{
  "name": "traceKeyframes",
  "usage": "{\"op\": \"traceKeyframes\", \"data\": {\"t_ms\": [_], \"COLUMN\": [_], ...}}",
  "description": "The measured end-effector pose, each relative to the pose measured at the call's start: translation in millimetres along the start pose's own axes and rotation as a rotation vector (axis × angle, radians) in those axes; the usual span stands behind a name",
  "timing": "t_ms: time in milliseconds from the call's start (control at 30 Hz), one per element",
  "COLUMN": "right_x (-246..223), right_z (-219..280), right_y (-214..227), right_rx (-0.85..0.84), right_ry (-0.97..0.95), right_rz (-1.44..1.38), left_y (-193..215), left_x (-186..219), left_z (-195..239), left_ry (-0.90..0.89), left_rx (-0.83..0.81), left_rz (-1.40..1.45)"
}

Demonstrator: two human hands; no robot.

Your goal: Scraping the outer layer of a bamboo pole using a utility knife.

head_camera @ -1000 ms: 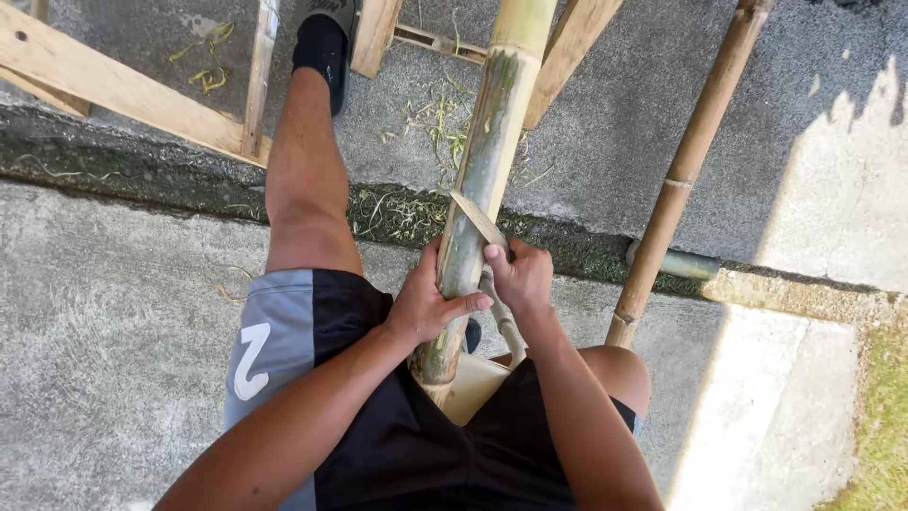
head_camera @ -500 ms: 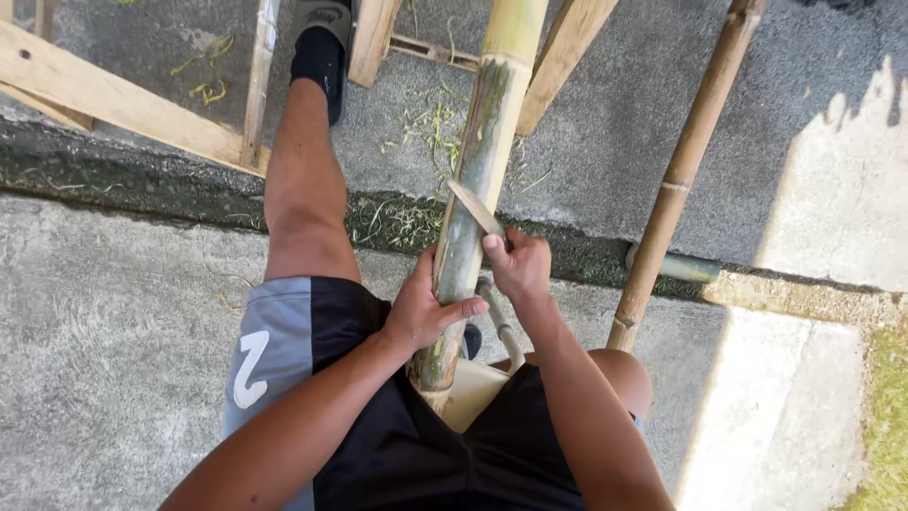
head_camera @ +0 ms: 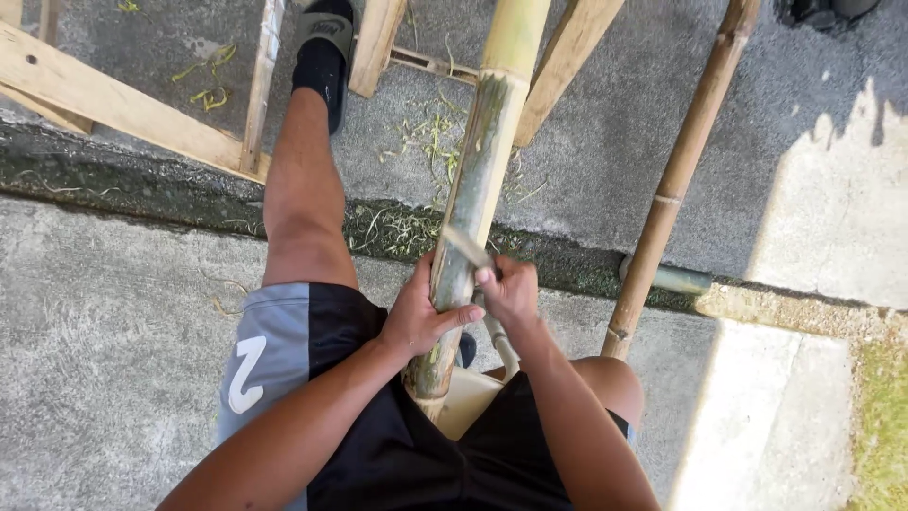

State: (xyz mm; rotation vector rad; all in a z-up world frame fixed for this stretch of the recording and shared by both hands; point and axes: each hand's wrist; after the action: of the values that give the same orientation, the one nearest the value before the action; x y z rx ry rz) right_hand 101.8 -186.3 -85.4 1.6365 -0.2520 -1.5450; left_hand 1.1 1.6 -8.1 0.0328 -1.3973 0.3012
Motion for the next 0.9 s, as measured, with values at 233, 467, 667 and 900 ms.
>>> {"op": "traceKeyframes", "data": {"t_ms": [233, 467, 667, 900], "right_x": [-25, -22, -19, -33], "right_z": [-21, -10, -25, -110], "right_y": [8, 13, 15, 38], "right_rx": [0.022, -0.007, -0.002, 0.172], "right_ry": [-0.107, -0.017, -0.062, -0.041], "right_rz": [-0.077, -0.002, 0.037, 0.109], "left_y": [-1, 1, -1, -3], "left_x": [6, 3, 2, 4], "left_z": [0, -1, 2, 0], "left_ry": [0.210, 0.024, 0.088, 0.106], "left_rx": [-0.005, 0.027, 0.012, 0.039], "left_rz": [0.022, -0.077, -0.060, -0.123]}}
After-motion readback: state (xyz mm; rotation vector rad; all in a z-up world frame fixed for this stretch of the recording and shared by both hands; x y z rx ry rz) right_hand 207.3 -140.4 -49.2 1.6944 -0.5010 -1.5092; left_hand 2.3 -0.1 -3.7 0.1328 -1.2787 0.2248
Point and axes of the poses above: each hand's wrist, its own z-axis away from the middle knuckle, its own y-axis out of the back of the hand, x = y × z, and after that the axes turned 2 degrees about x, right-handed
